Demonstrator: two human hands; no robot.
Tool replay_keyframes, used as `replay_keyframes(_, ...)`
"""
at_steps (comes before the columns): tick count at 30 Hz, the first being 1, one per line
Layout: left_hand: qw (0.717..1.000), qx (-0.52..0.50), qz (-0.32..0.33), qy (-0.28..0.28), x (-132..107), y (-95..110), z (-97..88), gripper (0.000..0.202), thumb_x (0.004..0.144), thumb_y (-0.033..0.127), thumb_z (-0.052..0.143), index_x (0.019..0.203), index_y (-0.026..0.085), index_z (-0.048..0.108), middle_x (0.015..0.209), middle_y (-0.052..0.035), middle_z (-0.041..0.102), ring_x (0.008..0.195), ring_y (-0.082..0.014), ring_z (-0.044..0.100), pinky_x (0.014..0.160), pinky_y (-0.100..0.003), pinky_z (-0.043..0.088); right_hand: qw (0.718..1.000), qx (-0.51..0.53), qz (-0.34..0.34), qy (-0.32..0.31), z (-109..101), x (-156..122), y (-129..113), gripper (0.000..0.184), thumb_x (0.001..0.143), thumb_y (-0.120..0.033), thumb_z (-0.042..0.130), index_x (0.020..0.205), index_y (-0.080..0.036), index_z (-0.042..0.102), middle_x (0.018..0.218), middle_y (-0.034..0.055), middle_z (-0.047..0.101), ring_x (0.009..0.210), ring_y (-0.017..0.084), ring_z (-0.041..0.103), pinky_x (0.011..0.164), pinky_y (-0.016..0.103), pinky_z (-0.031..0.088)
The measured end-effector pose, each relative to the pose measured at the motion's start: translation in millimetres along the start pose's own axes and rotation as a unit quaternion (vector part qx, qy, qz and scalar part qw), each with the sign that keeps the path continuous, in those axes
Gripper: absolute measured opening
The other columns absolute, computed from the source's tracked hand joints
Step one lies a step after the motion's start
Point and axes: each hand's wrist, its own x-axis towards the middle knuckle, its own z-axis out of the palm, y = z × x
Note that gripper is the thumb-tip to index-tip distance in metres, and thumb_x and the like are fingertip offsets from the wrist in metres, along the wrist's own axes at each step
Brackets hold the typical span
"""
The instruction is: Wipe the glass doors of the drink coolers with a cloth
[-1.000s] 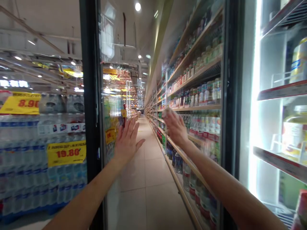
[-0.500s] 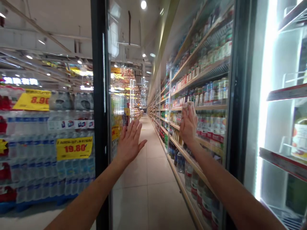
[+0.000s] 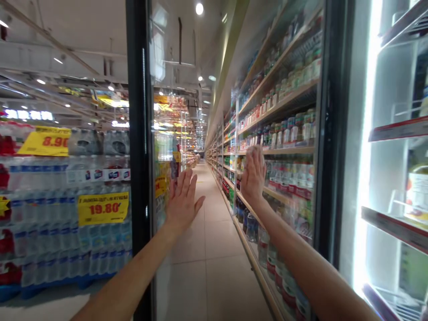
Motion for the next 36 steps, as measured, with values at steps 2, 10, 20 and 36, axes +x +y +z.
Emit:
replay_keyframes(2,0.999,-0.03,0.009,0.025,5,12,3.1,0.063,0.09,0.031,0.04,0.145,0.015,0.013,0.146,-0.0161,0.031,0.14,-0.024,0.015,0.112,-0.049,0.017,0.996,0.05,-0.025,-0.063,0,-6,-20,0.058,0.093,-0.026,0.024,0.147,-0.024,0.004,0.152,0.0047,0.024,0.142,0.023,0.012,0.112,0.052,0.022)
replay_keyframes(10,0.991,-0.057,0.09,0.076,37,55,32.2,0.062,0.089,0.031,0.043,0.141,0.005,0.021,0.143,-0.0185,0.037,0.141,-0.0227,0.006,0.11,-0.041,0.028,0.933,0.354,0.022,-0.06,-10,-23,-47,0.053,0.096,-0.04,0.015,0.147,-0.027,0.006,0.152,0.0028,0.025,0.136,0.018,0.032,0.109,0.04,0.034)
replay_keyframes(20,0.996,-0.031,0.056,0.057,90,-45,-16.7,0.042,0.085,0.013,0.036,0.126,0.015,0.046,0.143,-0.0108,0.039,0.137,-0.022,0.027,0.111,-0.043,0.027,0.993,-0.034,-0.11,-0.039,-10,-13,30,0.054,0.092,-0.029,0.033,0.144,-0.027,0.022,0.145,0.0063,0.037,0.14,0.024,0.021,0.111,0.051,0.018)
replay_keyframes(36,0.991,0.025,0.125,0.044,31,-49,-2.4,0.052,0.088,0.018,0.041,0.139,0.019,0.031,0.135,-0.0122,0.049,0.136,-0.0296,0.026,0.108,-0.056,0.023,0.991,-0.031,-0.13,-0.029,-9,-23,24,0.049,0.091,-0.026,0.034,0.14,-0.024,0.032,0.14,0.0078,0.045,0.139,0.021,0.024,0.111,0.046,0.019)
